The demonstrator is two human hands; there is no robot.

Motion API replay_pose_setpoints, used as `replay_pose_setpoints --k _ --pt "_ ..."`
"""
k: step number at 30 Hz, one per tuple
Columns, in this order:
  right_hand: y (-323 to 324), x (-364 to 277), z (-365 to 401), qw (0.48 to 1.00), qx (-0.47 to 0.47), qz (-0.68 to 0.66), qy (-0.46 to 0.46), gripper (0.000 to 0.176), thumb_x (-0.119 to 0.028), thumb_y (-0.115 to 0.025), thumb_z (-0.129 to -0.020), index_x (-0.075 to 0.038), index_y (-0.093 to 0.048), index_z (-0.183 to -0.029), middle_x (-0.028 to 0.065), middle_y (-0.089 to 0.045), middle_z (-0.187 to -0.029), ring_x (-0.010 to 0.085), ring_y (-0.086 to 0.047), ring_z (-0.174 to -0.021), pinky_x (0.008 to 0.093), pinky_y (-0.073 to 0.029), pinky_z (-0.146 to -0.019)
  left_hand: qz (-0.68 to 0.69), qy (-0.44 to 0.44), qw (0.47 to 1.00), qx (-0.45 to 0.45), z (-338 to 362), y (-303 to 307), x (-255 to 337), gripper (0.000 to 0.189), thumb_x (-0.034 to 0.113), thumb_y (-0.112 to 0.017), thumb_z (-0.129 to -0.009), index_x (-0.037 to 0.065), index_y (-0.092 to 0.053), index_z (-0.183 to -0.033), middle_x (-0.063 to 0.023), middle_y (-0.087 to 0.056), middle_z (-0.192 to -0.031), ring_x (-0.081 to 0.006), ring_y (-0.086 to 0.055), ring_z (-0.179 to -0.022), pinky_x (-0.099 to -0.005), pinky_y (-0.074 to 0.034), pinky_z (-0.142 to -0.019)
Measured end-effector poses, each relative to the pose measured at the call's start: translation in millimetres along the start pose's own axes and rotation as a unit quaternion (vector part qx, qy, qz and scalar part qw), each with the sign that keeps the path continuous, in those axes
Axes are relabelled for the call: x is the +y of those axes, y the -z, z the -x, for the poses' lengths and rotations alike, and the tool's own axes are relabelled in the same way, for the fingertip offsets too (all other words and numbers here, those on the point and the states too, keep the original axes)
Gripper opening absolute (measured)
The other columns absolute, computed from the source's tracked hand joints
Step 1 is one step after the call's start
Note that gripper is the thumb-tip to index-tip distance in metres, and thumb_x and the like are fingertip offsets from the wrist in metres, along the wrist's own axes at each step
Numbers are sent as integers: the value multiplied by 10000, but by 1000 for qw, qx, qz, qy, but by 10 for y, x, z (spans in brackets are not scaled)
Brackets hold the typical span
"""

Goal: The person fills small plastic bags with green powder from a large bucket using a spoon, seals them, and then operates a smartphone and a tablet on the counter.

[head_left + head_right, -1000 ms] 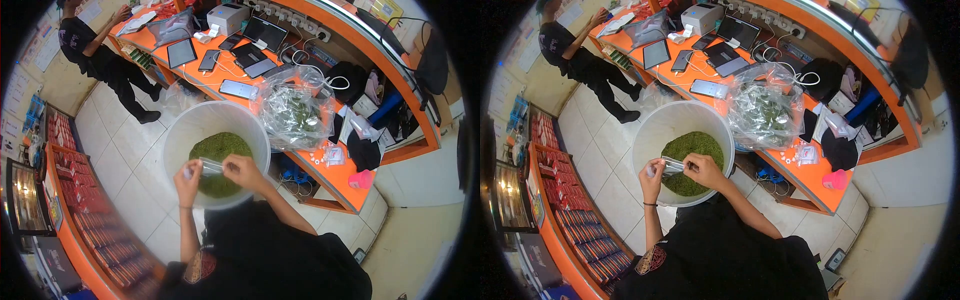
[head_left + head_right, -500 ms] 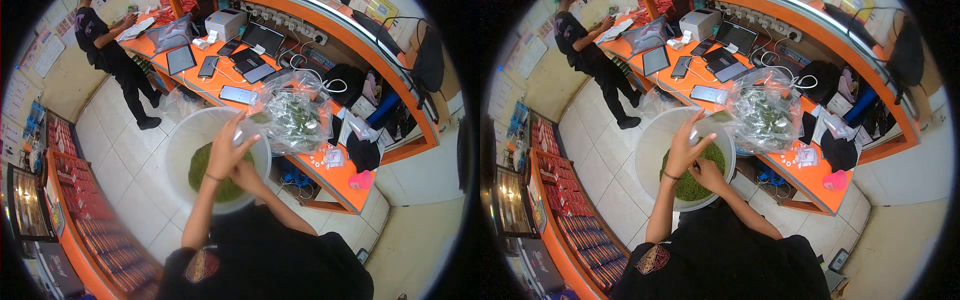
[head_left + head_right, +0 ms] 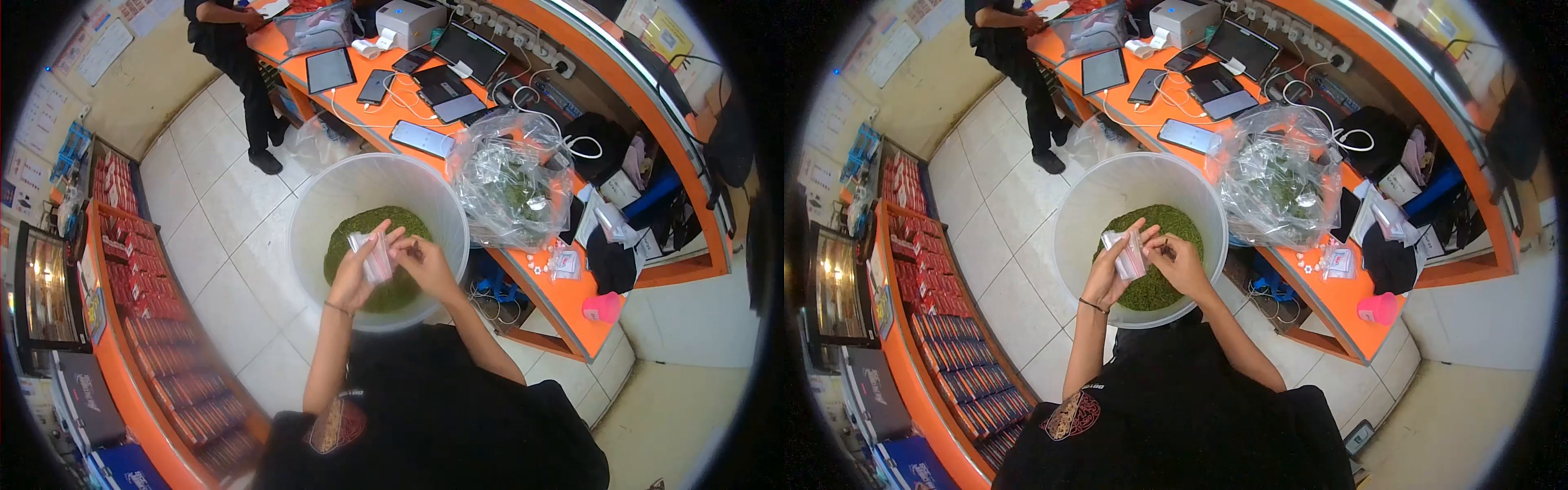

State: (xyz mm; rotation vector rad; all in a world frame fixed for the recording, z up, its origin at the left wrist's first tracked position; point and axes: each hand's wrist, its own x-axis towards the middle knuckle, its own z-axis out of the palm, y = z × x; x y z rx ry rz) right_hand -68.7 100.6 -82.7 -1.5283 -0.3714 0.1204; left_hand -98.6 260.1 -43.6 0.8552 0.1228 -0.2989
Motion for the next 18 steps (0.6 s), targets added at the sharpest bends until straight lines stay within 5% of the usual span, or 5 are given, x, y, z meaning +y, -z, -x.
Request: replay_pose_setpoints --k 6,10,13,18 --pt "26 -111 15 996 -23 -22 -87 136 -109 -653 -903 18 -663 -952 -12 -611 -762 31 -487 -637 216 -386 -562 3 -11 1000 22 65 5 -71 557 153 -574 -952 -18 -358 -1437 -164 -535 -1351 -169 -603 -1070 -307 -497 -898" --pt "0 -244 19 979 5 -106 -176 148 -112 -656 -902 17 -663 -976 -10 -611 -780 32 -492 -657 213 -389 -571 -168 -56 975 133 60 122 -135 456 100 -697 -874 -46 -530 -1272 -139 -640 -1185 -173 -644 -1008 -334 -546 -855" --pt "-32 -121 17 998 -10 13 -54 116 -108 -639 -918 -5 -674 -959 -29 -599 -806 51 -509 -673 227 -409 -622 -193 -71 963 173 76 156 -150 368 104 -719 -863 -48 -606 -1179 -115 -672 -1102 -162 -662 -937 -323 -571 -784" --pt "25 -55 20 997 2 66 -45 107 -96 -685 -864 11 -687 -870 -17 -589 -735 43 -476 -638 224 -382 -574 -249 -54 961 110 102 273 -109 314 150 -655 -925 -42 -614 -1170 -97 -678 -1070 -170 -665 -914 -325 -584 -747"
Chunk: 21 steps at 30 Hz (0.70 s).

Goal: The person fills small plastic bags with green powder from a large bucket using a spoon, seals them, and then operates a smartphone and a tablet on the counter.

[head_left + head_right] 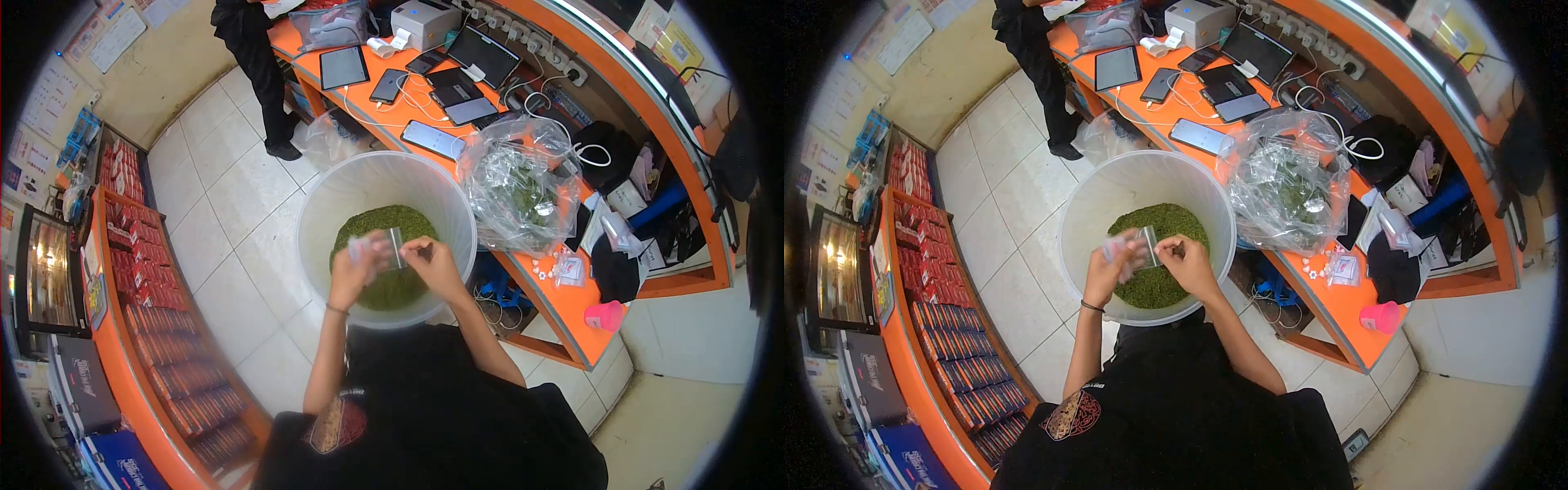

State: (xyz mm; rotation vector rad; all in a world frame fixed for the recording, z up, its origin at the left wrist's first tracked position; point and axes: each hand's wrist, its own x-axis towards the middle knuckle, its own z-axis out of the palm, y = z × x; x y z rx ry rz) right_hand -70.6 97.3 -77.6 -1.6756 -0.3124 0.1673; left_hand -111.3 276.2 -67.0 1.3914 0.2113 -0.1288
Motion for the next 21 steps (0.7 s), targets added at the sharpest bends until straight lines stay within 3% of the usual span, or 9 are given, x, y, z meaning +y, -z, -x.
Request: replay_pose_setpoints --k 2,3,4,7,12,15,17,18,21 --pt "27 67 0 999 27 -20 -20 101 -92 -689 -857 8 -687 -845 -22 -587 -720 43 -474 -632 226 -382 -574 0 -143 962 232 -9 0 -52 301 167 -616 -952 -14 -614 -1192 -92 -681 -1075 -169 -662 -901 -315 -566 -759" --pt "49 59 -3 999 34 -21 -34 100 -94 -694 -856 6 -684 -854 -25 -591 -716 42 -482 -634 222 -384 -575 -146 -279 881 352 -41 -25 -5 287 172 -625 -943 15 -633 -1184 -88 -696 -1035 -150 -656 -887 -288 -534 -761" --pt "59 45 -11 998 41 -22 -47 101 -95 -699 -855 4 -680 -863 -27 -596 -712 40 -489 -636 218 -386 -577 -146 -280 881 352 -8 -44 30 287 172 -625 -943 15 -633 -1184 -88 -696 -1035 -150 -656 -887 -288 -534 -761" --pt "-7 -51 13 994 -13 -97 -43 105 -94 -693 -869 5 -673 -896 -23 -610 -739 36 -505 -652 205 -392 -583 -256 -154 946 130 156 -140 152 225 179 -674 -903 9 -701 -1049 -59 -707 -836 -86 -626 -784 -233 -486 -708" --pt "-93 -213 24 994 -58 -87 23 110 -96 -667 -899 10 -636 -906 -15 -621 -750 40 -518 -658 221 -412 -586 -157 -80 979 101 143 -168 111 211 205 -680 -907 6 -730 -954 8 -679 -728 -36 -551 -644 -266 -436 -553" --pt "-125 -284 62 988 -83 -105 -73 113 -95 -660 -900 6 -611 -886 3 -598 -723 38 -512 -649 242 -410 -559 -240 -141 952 127 139 -152 0 203 194 -659 -914 -1 -712 -893 -40 -649 -637 -92 -544 -541 -309 -417 -505" --pt "-247 -86 82 1000 -4 16 1 116 -80 -641 -896 3 -561 -886 61 -566 -695 106 -548 -603 292 -427 -532 -373 -229 881 177 170 -222 -18 215 187 -657 -895 -10 -664 -808 -150 -616 -618 -235 -581 -513 -351 -438 -512" --pt "-261 -65 71 1000 -3 17 1 116 -80 -641 -896 3 -561 -886 61 -566 -695 106 -548 -603 292 -427 -532 -373 -229 882 177 197 -231 10 215 187 -657 -895 -10 -664 -808 -150 -616 -618 -235 -581 -513 -351 -438 -512" --pt "-292 -88 32 964 109 186 156 173 -28 -630 -844 -7 -470 -905 147 -540 -688 308 -585 -594 387 -469 -559 -456 -199 831 247 243 -263 34 224 200 -685 -835 -7 -614 -786 -228 -604 -669 -388 -610 -601 -418 -461 -540"
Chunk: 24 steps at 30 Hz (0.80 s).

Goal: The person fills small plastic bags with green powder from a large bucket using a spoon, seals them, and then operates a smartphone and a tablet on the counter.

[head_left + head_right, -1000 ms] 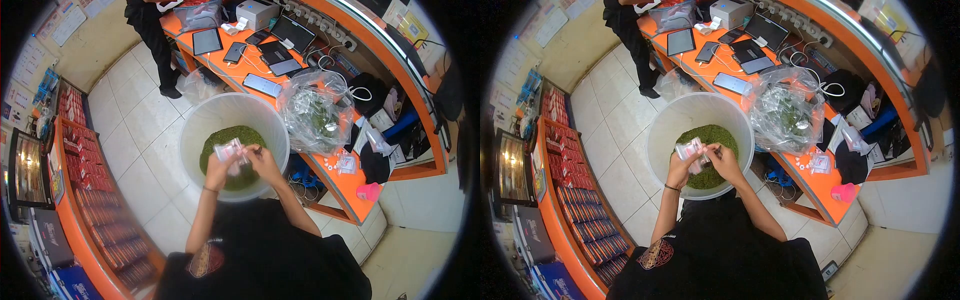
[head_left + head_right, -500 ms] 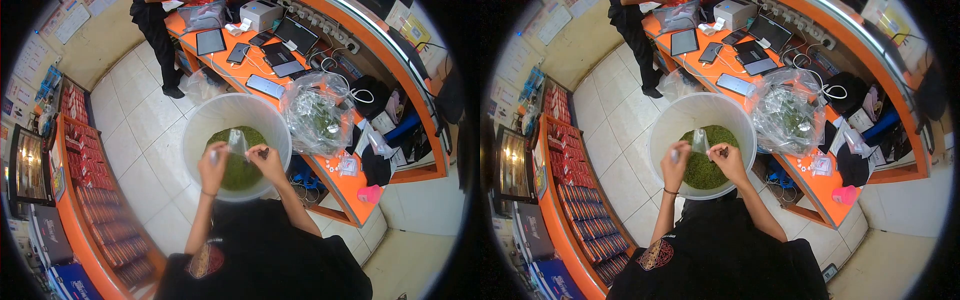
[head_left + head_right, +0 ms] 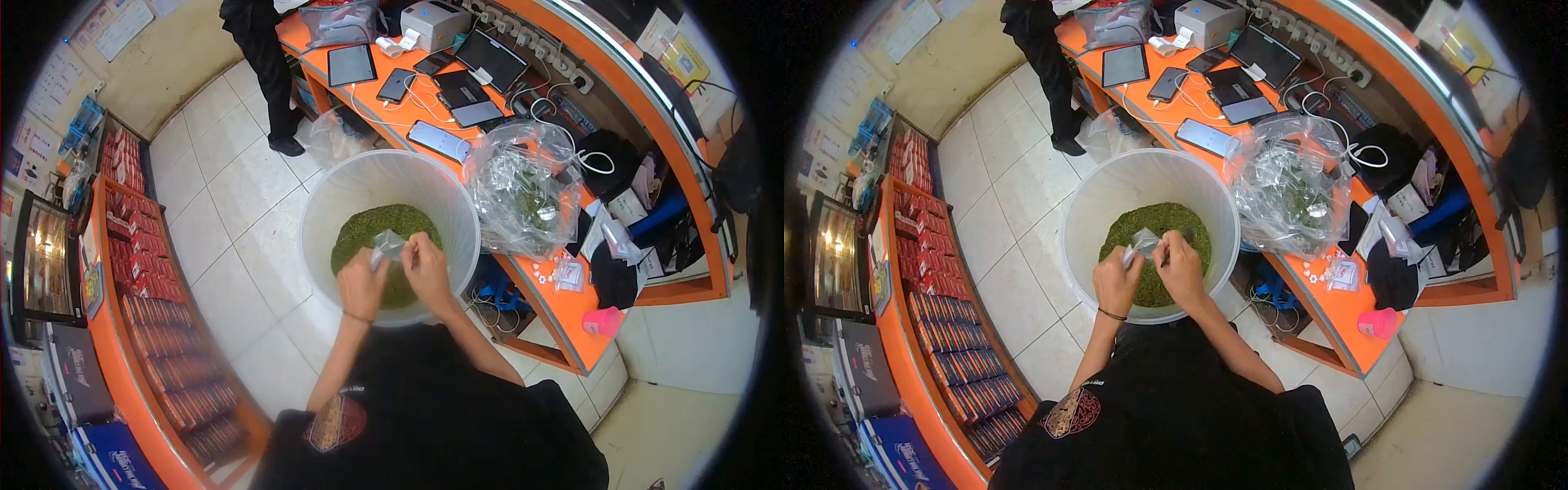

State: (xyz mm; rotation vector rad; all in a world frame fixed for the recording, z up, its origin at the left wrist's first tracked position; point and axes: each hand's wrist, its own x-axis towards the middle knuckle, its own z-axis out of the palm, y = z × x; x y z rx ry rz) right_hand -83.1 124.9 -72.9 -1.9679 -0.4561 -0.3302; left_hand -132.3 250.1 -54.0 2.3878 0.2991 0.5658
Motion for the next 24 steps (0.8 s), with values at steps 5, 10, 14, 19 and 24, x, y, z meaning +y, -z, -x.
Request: replay_pose_setpoints --k 5,10,14,19,24 --pt "62 -169 -98 992 -96 -71 -41 230 -1 -628 -820 -12 -460 -977 136 -543 -706 283 -593 -610 375 -471 -574 102 38 994 0 -49 -88 -103 167 147 -668 -837 -1 -605 -795 -166 -628 -671 -285 -628 -574 -360 -481 -554" --pt "121 -103 -164 994 -65 -82 -44 321 30 -612 -794 -26 -448 -1065 77 -550 -704 141 -544 -588 300 -449 -561 131 17 991 -1 -123 10 -209 171 76 -713 -771 24 -596 -885 -99 -649 -851 -256 -642 -764 -355 -507 -701" --pt "59 37 -146 981 -78 -152 -93 330 27 -625 -789 -31 -454 -1065 44 -544 -695 94 -511 -578 264 -428 -544 162 -122 978 -50 -222 218 -82 398 162 -773 -737 50 -617 -1085 -131 -626 -1146 -302 -629 -1045 -375 -505 -882" --pt "108 -4 -184 942 -145 -253 -164 295 -1 -654 -824 -41 -465 -1048 13 -570 -718 62 -518 -594 220 -423 -525 141 -147 972 -117 -224 257 -128 644 301 -831 -707 70 -570 -1250 -108 -642 -1192 -277 -640 -1075 -370 -521 -891" --pt "191 70 -430 906 -204 -303 -214 167 -127 -601 -942 -9 -571 -1056 34 -603 -761 72 -552 -609 220 -452 -540 148 -131 980 -36 -263 309 -256 614 239 -836 -715 33 -582 -1235 -135 -665 -1136 -276 -666 -1017 -355 -532 -859"
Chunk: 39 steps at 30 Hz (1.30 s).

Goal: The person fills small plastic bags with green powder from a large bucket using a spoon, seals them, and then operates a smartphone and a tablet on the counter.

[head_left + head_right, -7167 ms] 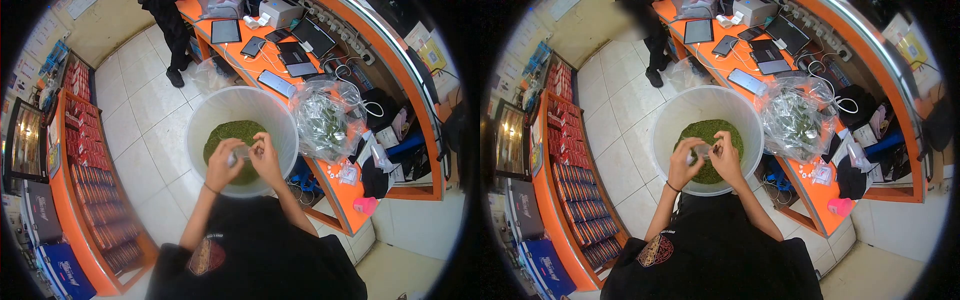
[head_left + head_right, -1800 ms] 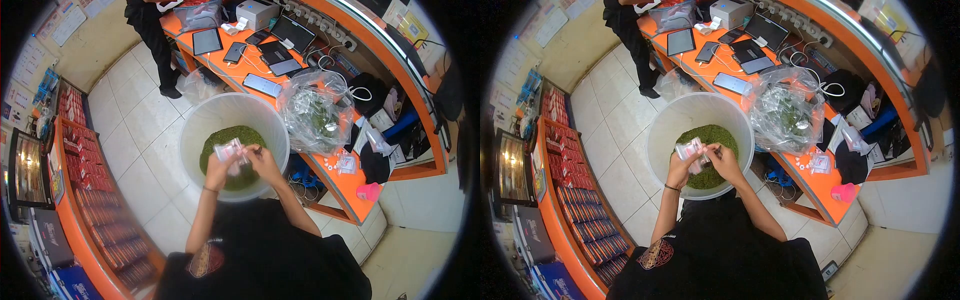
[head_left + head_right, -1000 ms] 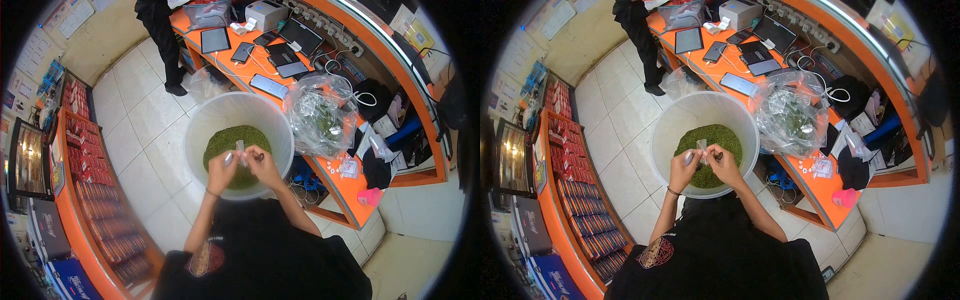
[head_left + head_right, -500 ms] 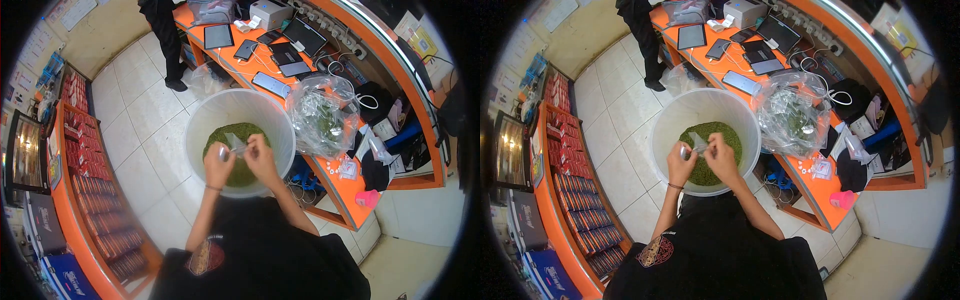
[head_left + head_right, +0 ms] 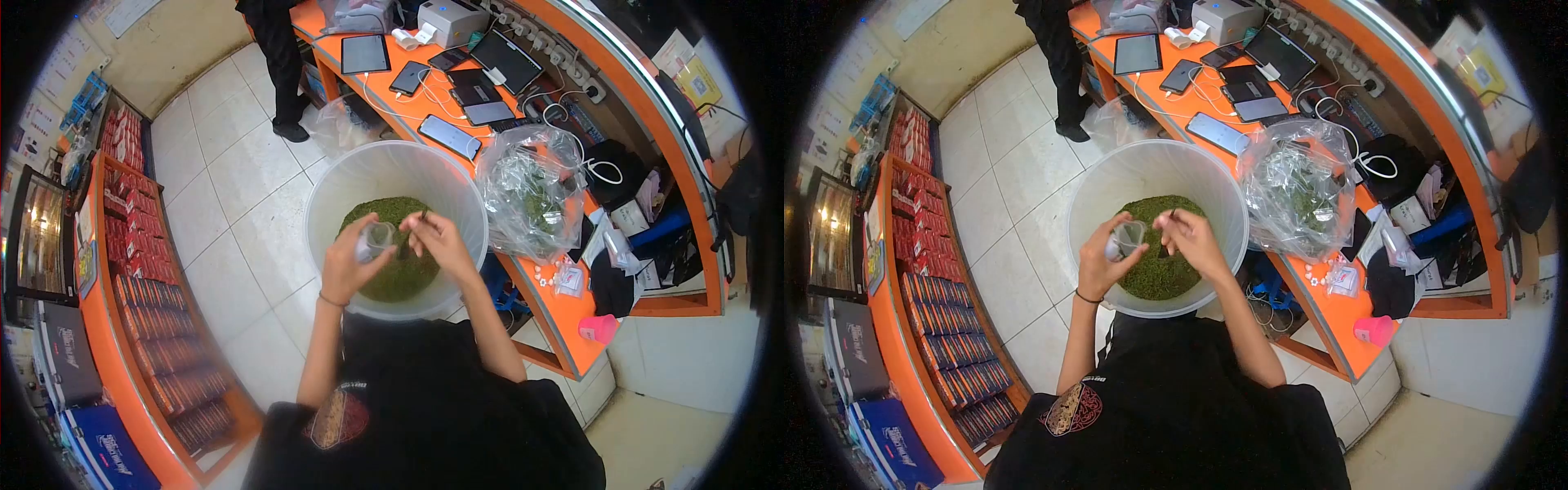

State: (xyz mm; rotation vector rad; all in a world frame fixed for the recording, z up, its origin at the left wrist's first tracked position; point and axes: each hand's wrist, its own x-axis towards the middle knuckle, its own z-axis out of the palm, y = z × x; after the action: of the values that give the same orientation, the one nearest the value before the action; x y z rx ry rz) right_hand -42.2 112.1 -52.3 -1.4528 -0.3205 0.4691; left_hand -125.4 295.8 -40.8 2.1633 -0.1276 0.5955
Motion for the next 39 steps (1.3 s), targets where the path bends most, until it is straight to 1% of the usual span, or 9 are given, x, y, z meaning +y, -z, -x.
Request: replay_pose_setpoints --k 3,5,8,14,16,23,28,33,39 --pt "75 117 -345 979 11 204 19 262 -185 -524 -985 31 -663 -1039 139 -662 -864 210 -635 -626 328 -511 -576 3 39 997 64 18 30 -39 569 159 -831 -733 -3 -593 -1224 -138 -681 -1110 -189 -679 -946 -300 -531 -812" --pt "102 570 -674 871 -13 430 236 253 -156 -533 -945 57 -662 -991 241 -666 -890 382 -660 -723 452 -525 -675 78 145 981 99 20 26 -47 565 133 -820 -753 -9 -581 -1245 -122 -679 -1124 -116 -655 -894 -257 -518 -772" --pt "-205 796 -653 860 -198 469 38 233 -130 -551 -898 79 -653 -896 285 -641 -860 464 -630 -817 510 -497 -771 110 128 977 131 86 -23 -320 607 91 -798 -776 -10 -529 -1310 -122 -642 -1196 -84 -625 -870 -227 -505 -725" --pt "-566 743 -222 907 -312 283 -9 257 -158 -566 -926 76 -608 -827 256 -650 -788 372 -677 -793 446 -534 -740 194 164 954 159 67 33 -348 676 87 -807 -762 -23 -481 -1344 -143 -615 -1242 -158 -634 -987 -279 -490 -886" --pt "-442 508 -235 967 -210 33 -139 266 -158 -504 -985 73 -609 -905 186 -672 -886 288 -699 -791 374 -571 -752 193 167 954 156 70 40 -346 697 87 -809 -759 -26 -466 -1355 -143 -612 -1245 -157 -636 -981 -275 -487 -886" --pt "361 166 -183 975 -91 -119 -164 327 -260 -460 -1032 46 -565 -1078 173 -659 -1047 196 -657 -902 304 -541 -821 145 193 960 144 27 79 -224 639 123 -820 -750 -10 -526 -1302 -115 -584 -1255 -105 -600 -795 -245 -499 -733" --pt "599 35 39 978 79 -183 -64 292 -238 -449 -1035 26 -572 -1055 181 -663 -1061 167 -646 -860 279 -519 -785 48 135 975 170 -56 59 -162 596 140 -814 -761 14 -545 -1278 -73 -573 -1229 -79 -559 -771 -236 -481 -690" --pt "218 -380 300 962 219 -92 137 339 -247 -410 -1049 55 -563 -1032 194 -658 -1080 173 -651 -815 290 -517 -739 -59 56 994 79 -131 -46 -121 612 217 -836 -718 12 -573 -1231 -154 -579 -1213 -324 -590 -1109 -388 -478 -945" --pt "-246 -348 549 919 131 117 353 144 13 -536 -947 41 -566 -1084 209 -649 -1117 237 -679 -890 314 -558 -765 -46 87 994 46 -199 -208 -122 681 223 -830 -716 32 -519 -1291 -183 -627 -1175 -335 -626 -1065 -397 -507 -896"
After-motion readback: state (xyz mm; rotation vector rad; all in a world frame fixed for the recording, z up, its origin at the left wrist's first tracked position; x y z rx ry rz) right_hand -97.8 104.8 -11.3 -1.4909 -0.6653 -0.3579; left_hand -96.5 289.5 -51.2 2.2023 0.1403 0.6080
